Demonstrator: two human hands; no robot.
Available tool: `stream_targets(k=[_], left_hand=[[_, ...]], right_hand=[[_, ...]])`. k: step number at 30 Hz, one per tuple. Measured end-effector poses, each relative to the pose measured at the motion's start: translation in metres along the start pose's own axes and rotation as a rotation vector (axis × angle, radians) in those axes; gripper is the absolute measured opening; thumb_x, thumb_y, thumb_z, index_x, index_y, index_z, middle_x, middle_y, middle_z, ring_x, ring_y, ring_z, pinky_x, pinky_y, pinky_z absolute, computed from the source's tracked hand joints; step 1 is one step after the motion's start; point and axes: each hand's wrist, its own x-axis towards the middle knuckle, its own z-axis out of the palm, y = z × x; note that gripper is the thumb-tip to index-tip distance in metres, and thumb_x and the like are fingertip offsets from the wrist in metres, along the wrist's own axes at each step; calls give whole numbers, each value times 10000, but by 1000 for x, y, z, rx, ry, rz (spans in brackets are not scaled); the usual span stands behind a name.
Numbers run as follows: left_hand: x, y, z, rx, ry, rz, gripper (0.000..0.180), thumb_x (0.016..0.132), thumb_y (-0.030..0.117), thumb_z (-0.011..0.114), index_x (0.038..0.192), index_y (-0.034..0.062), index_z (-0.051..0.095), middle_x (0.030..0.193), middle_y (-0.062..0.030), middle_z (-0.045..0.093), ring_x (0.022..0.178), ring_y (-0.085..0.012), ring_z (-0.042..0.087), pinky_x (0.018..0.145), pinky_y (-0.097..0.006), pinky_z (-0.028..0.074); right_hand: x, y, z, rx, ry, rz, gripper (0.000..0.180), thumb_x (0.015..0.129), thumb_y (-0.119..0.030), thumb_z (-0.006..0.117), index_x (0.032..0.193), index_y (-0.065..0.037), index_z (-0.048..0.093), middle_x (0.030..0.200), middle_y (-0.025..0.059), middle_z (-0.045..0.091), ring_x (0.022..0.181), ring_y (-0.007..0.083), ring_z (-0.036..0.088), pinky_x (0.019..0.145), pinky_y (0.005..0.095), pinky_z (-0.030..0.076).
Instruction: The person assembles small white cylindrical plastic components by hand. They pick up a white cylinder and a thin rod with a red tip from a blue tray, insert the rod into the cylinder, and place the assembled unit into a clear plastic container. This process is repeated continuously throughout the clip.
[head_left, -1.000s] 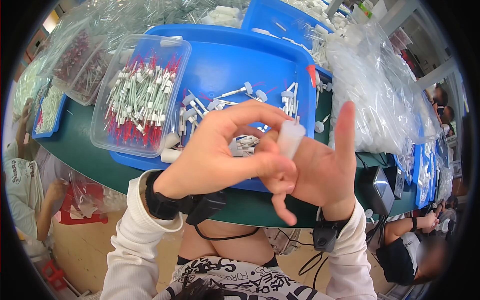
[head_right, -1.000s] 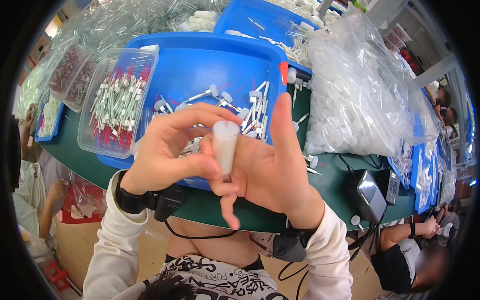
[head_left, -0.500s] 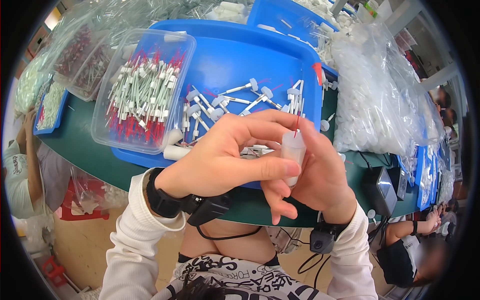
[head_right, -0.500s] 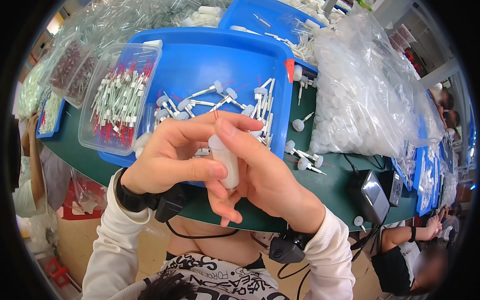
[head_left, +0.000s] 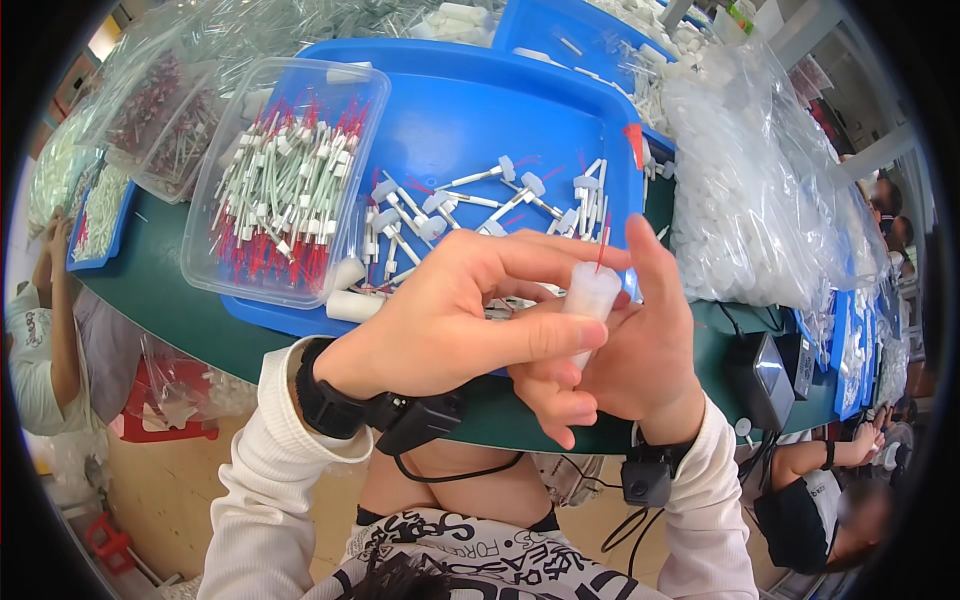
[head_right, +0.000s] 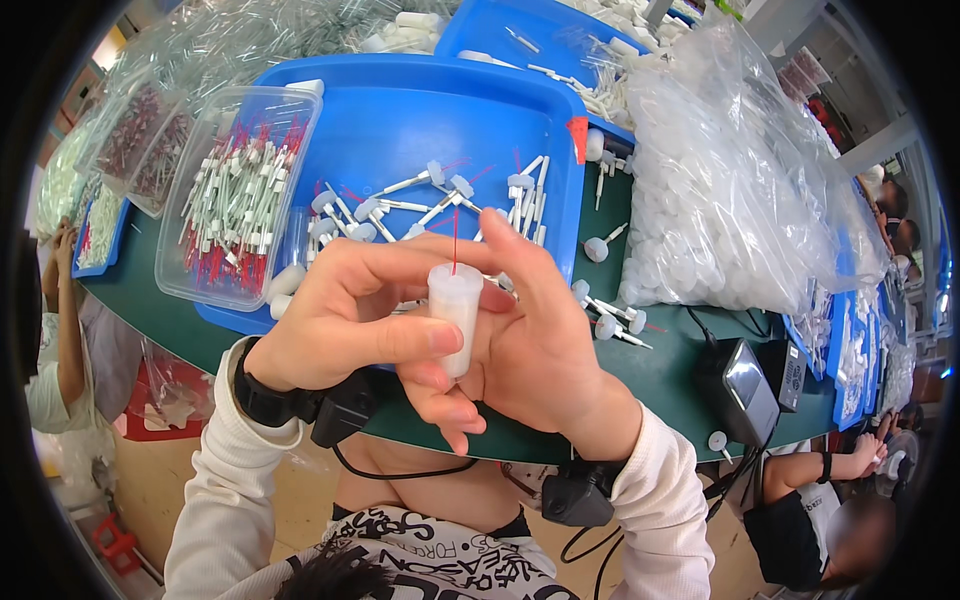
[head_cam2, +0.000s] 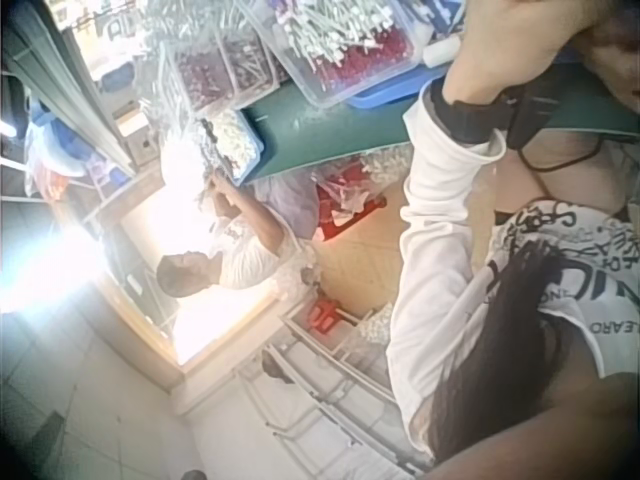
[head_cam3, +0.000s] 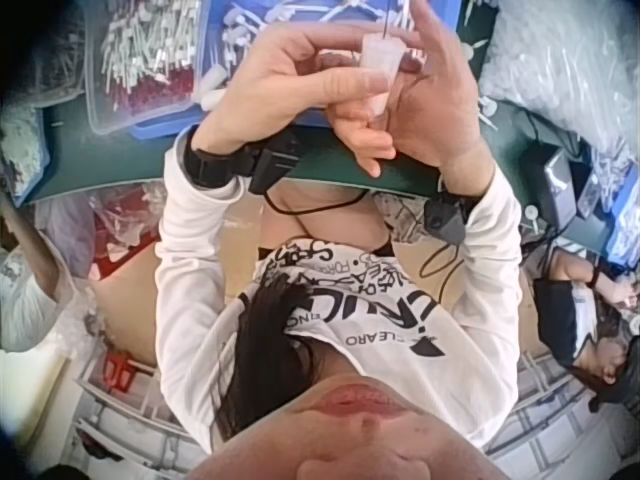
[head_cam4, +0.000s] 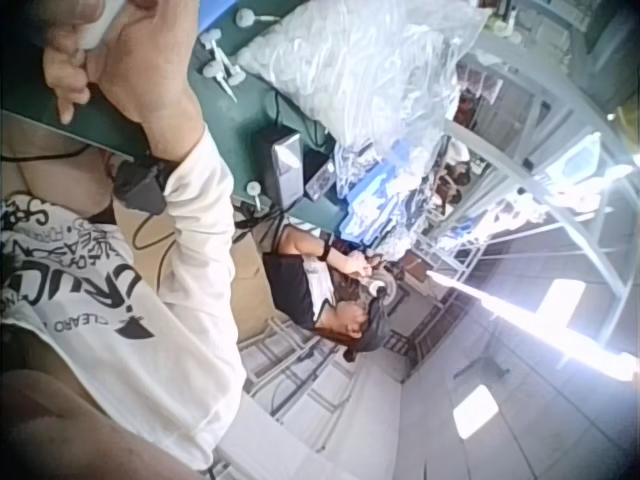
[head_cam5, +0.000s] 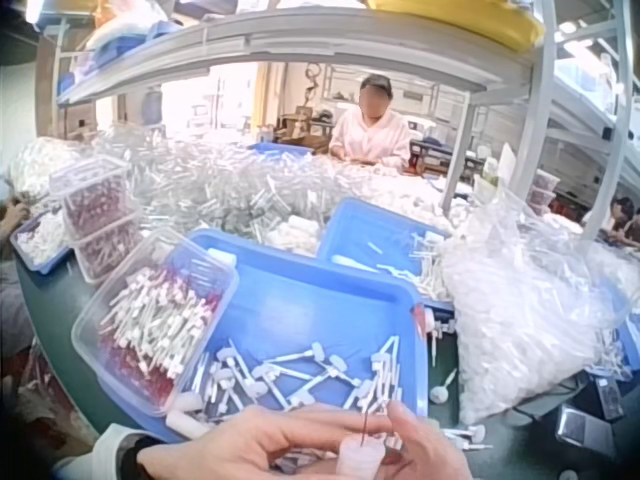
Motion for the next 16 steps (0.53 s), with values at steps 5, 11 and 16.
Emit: stream_targets(k=[5, 11, 16], left_hand=[[-1, -4, 1, -32, -25, 84, 239, 842, 101, 603, 1030, -47, 607, 1100, -100, 584, 831, -134, 588, 710, -271, 491], [-1, -1, 3, -15, 47, 102, 272, 793, 96, 660, 1024, -28, 591, 1050, -109, 570, 901, -197, 597, 575, -305, 552], [6, -9, -7, 119, 131, 266, 413, 755, 126, 704, 1120, 22, 541, 1155, -142, 513, 933, -243, 596, 714, -430, 520]], right_hand=[[2, 4, -4, 59, -118, -10, 771, 844, -664, 165, 681, 18, 487, 501, 78, 423, 358, 196, 415, 338, 351, 418], [4, 2, 5, -199, 209, -203, 652, 870, -619, 228, 579, -65, 414, 475, 40, 402, 350, 143, 388, 340, 312, 409], [3, 5, 7, -505, 388, -282, 593, 847, -603, 369, 565, -84, 413, 467, 21, 377, 368, 125, 370, 363, 283, 406]])
